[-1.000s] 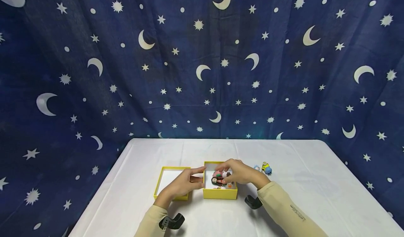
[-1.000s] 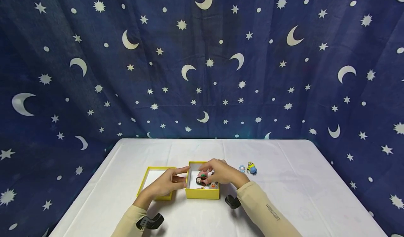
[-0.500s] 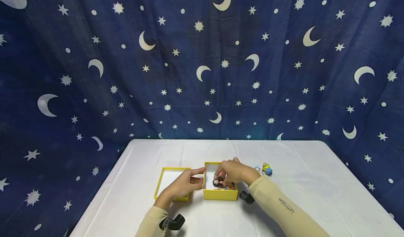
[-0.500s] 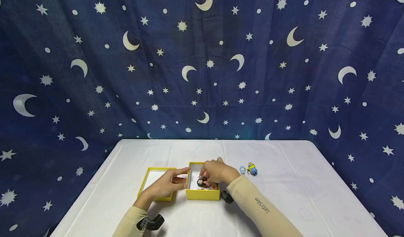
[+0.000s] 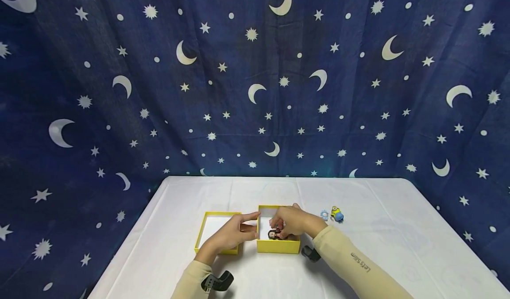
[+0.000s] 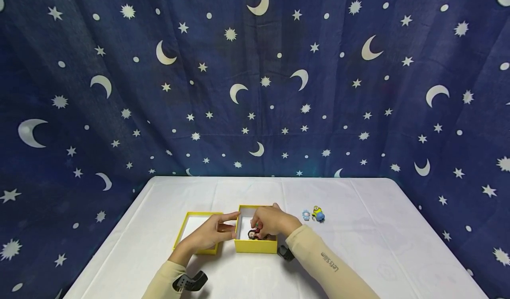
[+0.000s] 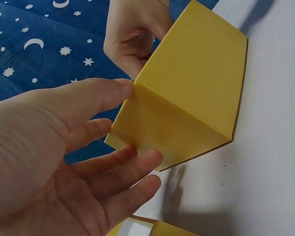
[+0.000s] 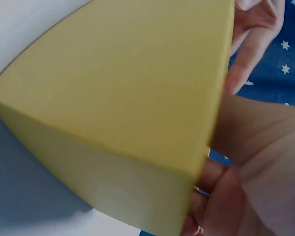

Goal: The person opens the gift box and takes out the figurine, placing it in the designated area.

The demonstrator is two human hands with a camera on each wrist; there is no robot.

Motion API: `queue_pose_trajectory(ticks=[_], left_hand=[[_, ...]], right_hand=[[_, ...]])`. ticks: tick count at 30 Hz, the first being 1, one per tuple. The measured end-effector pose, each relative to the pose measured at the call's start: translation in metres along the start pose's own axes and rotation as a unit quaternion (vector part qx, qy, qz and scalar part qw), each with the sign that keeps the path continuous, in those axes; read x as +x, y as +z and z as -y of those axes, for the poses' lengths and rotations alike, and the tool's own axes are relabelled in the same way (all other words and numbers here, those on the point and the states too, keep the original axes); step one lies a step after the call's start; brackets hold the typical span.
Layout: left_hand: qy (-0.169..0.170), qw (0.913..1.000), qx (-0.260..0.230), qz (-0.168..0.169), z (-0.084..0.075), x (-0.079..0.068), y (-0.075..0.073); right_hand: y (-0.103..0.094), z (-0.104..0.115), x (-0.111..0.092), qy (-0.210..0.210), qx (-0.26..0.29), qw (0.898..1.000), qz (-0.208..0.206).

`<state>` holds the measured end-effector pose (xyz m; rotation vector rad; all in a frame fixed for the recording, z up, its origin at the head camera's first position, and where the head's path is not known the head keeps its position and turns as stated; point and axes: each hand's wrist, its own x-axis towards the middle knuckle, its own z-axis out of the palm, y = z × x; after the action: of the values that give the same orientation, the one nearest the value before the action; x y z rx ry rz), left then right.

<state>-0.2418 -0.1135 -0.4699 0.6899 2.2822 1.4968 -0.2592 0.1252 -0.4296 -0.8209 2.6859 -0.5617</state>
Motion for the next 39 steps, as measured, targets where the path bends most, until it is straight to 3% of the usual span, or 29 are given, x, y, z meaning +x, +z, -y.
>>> queue_pose_trajectory(ticks=[11,22,39], left_hand=[[-0.001,1.0,-0.009,0.001,-0.001,-0.001,0.001],[0.0,1.0,-0.003,-0.002,-0.001,-0.001,0.001],[0.002,1.0,-0.007,0.003,0.0,0.0,0.001]], right_hand=[[0.009,0.0,0.006,0.016,-0.019,1.0,-0.012],[0.011,0.001,0.006,-0.001,-0.028,0.999,-0.036],[-0.002,-0.008,0.005,-0.022,0.054,0.996,-0.061]])
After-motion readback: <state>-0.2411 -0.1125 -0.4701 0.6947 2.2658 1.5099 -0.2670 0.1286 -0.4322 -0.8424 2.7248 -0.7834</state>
